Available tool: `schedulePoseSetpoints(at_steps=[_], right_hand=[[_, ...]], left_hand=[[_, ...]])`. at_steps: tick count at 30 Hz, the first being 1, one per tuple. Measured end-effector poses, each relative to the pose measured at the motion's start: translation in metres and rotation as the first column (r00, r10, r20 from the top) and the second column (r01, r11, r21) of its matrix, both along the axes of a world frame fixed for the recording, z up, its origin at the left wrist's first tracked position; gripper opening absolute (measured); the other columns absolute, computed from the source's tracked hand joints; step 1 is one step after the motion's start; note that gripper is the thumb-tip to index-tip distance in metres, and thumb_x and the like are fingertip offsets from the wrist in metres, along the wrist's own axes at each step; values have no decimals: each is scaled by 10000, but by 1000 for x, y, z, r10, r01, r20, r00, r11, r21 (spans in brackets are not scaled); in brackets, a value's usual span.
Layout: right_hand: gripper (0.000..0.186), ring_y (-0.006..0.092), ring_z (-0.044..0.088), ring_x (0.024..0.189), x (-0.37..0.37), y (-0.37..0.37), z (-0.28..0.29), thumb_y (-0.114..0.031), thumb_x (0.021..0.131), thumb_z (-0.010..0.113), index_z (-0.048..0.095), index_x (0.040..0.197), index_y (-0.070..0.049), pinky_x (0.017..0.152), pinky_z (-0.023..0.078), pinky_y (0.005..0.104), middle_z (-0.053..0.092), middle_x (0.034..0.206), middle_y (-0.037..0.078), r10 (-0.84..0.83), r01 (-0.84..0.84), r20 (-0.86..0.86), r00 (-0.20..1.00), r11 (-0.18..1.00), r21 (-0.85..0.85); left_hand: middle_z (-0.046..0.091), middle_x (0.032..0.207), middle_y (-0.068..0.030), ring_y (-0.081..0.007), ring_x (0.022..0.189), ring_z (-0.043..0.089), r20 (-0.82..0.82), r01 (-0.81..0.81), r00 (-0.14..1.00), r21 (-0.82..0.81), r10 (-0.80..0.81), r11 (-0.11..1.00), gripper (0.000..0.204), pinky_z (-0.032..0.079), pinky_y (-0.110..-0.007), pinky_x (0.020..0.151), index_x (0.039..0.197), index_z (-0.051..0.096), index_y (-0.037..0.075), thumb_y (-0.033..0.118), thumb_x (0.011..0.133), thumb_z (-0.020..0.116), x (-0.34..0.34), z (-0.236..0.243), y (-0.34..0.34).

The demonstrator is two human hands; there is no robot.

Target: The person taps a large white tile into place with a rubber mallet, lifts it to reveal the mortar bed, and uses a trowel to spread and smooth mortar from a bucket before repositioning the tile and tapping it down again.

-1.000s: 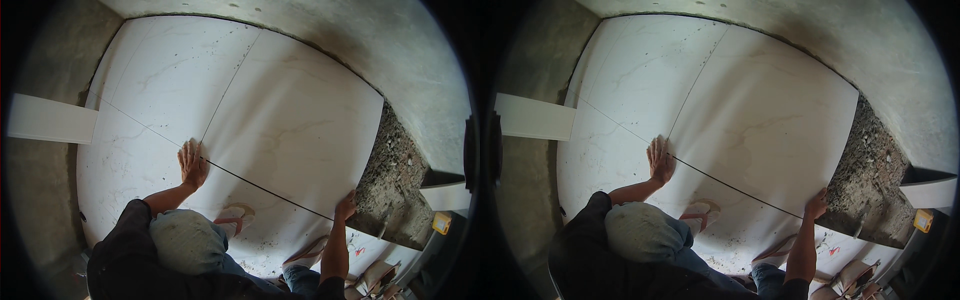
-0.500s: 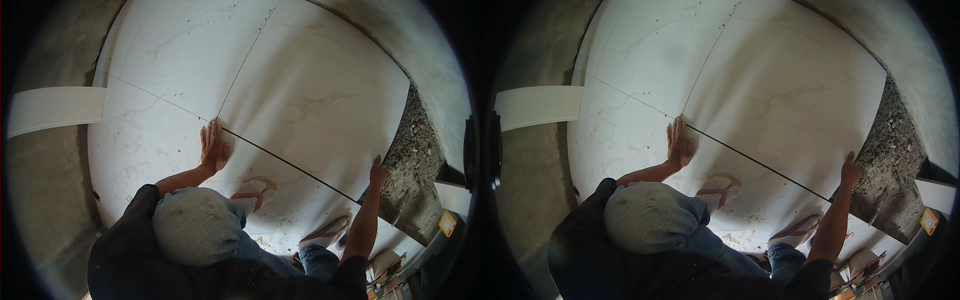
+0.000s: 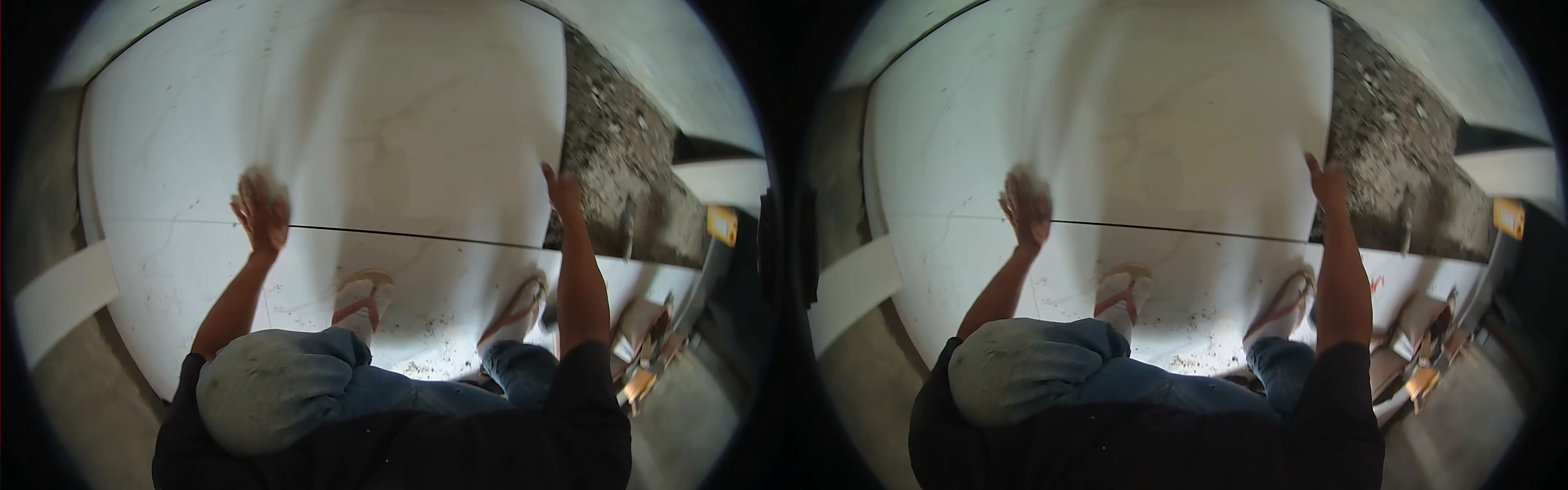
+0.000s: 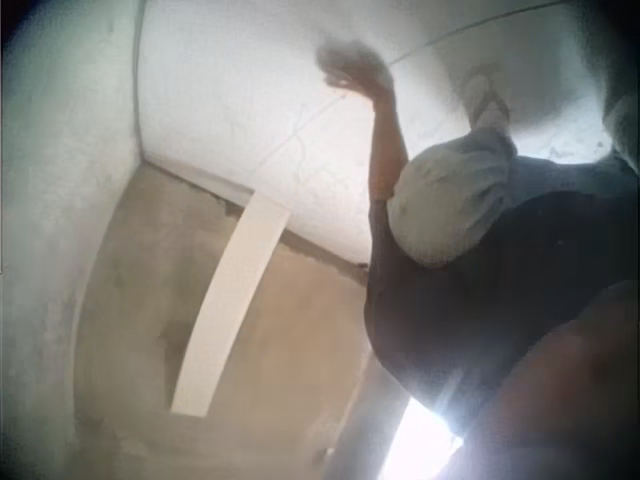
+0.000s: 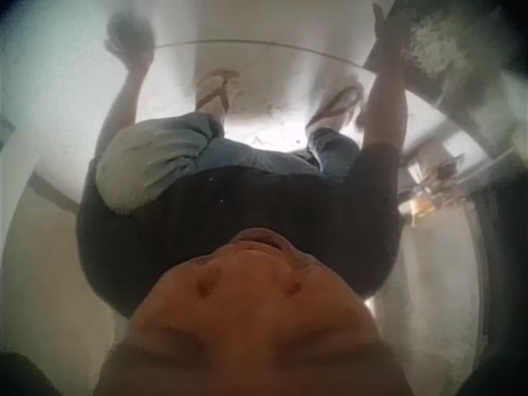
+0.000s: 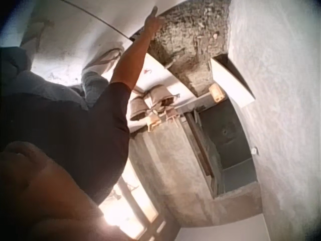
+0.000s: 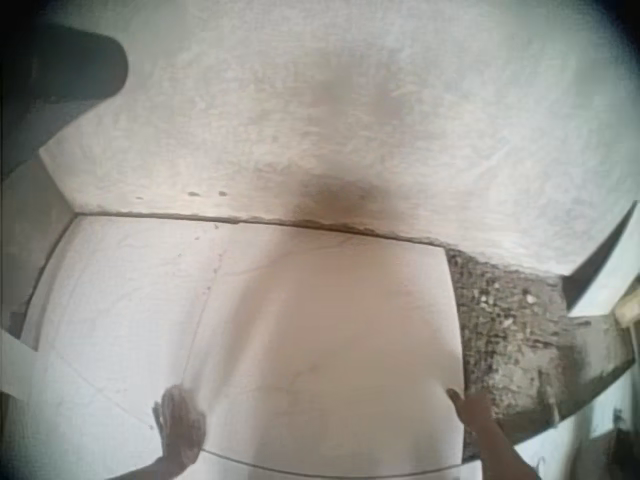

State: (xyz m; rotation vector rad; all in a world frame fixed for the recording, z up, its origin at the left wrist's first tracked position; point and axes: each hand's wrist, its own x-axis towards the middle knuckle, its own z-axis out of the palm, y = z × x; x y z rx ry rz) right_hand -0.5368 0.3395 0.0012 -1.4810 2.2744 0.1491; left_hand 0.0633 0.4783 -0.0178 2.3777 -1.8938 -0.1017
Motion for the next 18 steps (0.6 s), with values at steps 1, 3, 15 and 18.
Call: schedulePoseSetpoints(at_steps=[1,3,15,18], right_hand=[[912,452,583,1063,8,5,2,-748,794,519,561,1092,113,912,451,496,611,1064,323,-55,52,-46,997,997,-58],[864,438,595,1042,0,11,-8,-739,784,547,584,1069,76,900,455,486,634,1046,284,-92,93,8,996,993,-68],[1069,414,599,1090,1,7,-16,-798,745,534,558,1105,209,889,478,437,615,1095,324,-499,490,295,815,865,108],[1116,400,584,1121,-7,1,-23,-825,732,512,524,1178,198,907,472,430,583,1169,327,-622,607,357,697,777,169]], left_hand=[[165,1548,-215,-343,1451,121,14,16,1000,1,-16,1000,656,58,-597,1135,1501,221,83,424,966,387,-3,0,-16],[154,1548,-218,-357,1452,105,41,66,997,-21,-65,998,654,58,-604,1132,1498,228,84,450,971,353,-13,-3,-41],[149,1549,-225,-369,1449,103,-75,82,994,-22,-84,996,731,56,-574,1145,1487,266,88,551,942,412,-19,-3,-58],[168,1540,-235,-374,1444,113,-137,123,983,-23,-125,992,758,54,-568,1147,1471,297,78,581,922,443,-16,2,-54]])
